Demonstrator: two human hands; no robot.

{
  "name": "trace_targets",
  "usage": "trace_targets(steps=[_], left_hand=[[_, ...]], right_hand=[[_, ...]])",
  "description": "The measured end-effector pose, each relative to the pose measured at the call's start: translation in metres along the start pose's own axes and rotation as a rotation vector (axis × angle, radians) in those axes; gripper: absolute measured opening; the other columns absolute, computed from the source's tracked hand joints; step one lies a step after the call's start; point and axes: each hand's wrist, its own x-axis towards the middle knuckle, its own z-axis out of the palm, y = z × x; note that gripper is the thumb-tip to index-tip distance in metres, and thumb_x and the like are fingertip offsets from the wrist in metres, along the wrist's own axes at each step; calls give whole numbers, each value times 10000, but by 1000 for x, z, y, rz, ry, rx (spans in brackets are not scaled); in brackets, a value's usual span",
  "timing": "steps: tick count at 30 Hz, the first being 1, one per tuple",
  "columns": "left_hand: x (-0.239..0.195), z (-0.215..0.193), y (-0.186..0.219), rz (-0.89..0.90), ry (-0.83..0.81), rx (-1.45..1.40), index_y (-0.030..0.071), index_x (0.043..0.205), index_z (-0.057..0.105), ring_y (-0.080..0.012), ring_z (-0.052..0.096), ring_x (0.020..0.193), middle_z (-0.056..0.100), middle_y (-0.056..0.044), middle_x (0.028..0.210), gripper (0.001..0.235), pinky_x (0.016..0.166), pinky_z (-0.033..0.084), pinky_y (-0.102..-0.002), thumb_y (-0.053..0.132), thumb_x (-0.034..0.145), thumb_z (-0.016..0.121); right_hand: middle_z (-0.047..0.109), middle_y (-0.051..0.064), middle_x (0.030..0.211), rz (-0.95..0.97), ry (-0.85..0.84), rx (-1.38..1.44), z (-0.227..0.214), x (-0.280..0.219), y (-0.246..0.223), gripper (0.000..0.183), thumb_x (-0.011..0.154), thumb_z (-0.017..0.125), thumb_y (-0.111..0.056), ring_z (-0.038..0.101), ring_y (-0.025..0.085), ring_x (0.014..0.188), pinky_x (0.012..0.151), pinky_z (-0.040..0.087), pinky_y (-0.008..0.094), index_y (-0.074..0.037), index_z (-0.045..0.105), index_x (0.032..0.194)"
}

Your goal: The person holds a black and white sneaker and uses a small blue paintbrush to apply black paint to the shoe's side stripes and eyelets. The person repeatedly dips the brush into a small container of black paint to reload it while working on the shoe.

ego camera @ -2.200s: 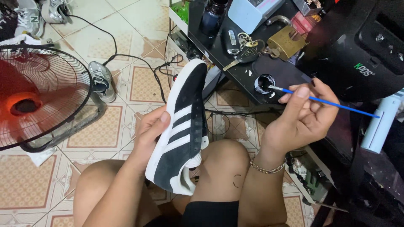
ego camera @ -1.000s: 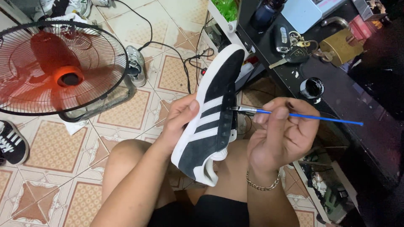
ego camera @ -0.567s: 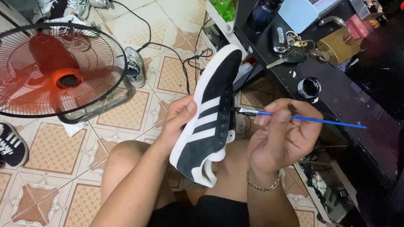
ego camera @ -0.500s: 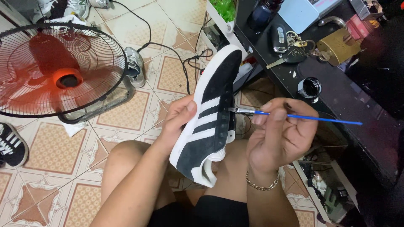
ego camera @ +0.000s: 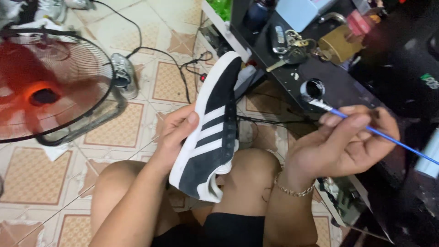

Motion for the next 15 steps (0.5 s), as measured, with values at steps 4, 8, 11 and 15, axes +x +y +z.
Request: trace_targets(steps=[4, 8, 11, 15], left_hand=[[1, -2, -4, -20, 29, 4, -48, 1431, 579, -162, 713, 975, 732, -129, 1169, 499, 840, 581, -299, 251, 1032, 578], [0, 2, -2, -26, 27, 11, -53, 1425, 586, -161, 713, 966, 733, -135, 1161, 491, 833, 580, -298, 242, 1033, 572], [0, 1, -2, -27, 26, 22, -61, 1414, 594, -161, 715, 953, 737, -138, 1145, 484, 825, 583, -297, 240, 1036, 567], [-1, -1, -4, -29, 39, 26, -69, 1408, 602, -159, 714, 945, 737, -140, 1139, 483, 817, 581, -293, 243, 1041, 567]], right_hand=[[641, 137, 1020, -169, 23, -355, -14, 14, 4, 155, 1208, 589, -38, 549, 107, 780, 691, 453, 207, 19, 506, 1326], [644, 130, 1066, -135, -36, -491, -16, 14, 6, 182, 1215, 596, -46, 578, 103, 829, 719, 472, 199, 27, 497, 1349], [648, 135, 1072, -88, -83, -516, -14, 15, 7, 198, 1213, 603, -44, 569, 99, 819, 733, 462, 188, 39, 497, 1358], [646, 133, 1050, -62, -54, -457, -13, 16, 6, 203, 1199, 605, -46, 556, 99, 792, 717, 458, 188, 32, 509, 1359]])
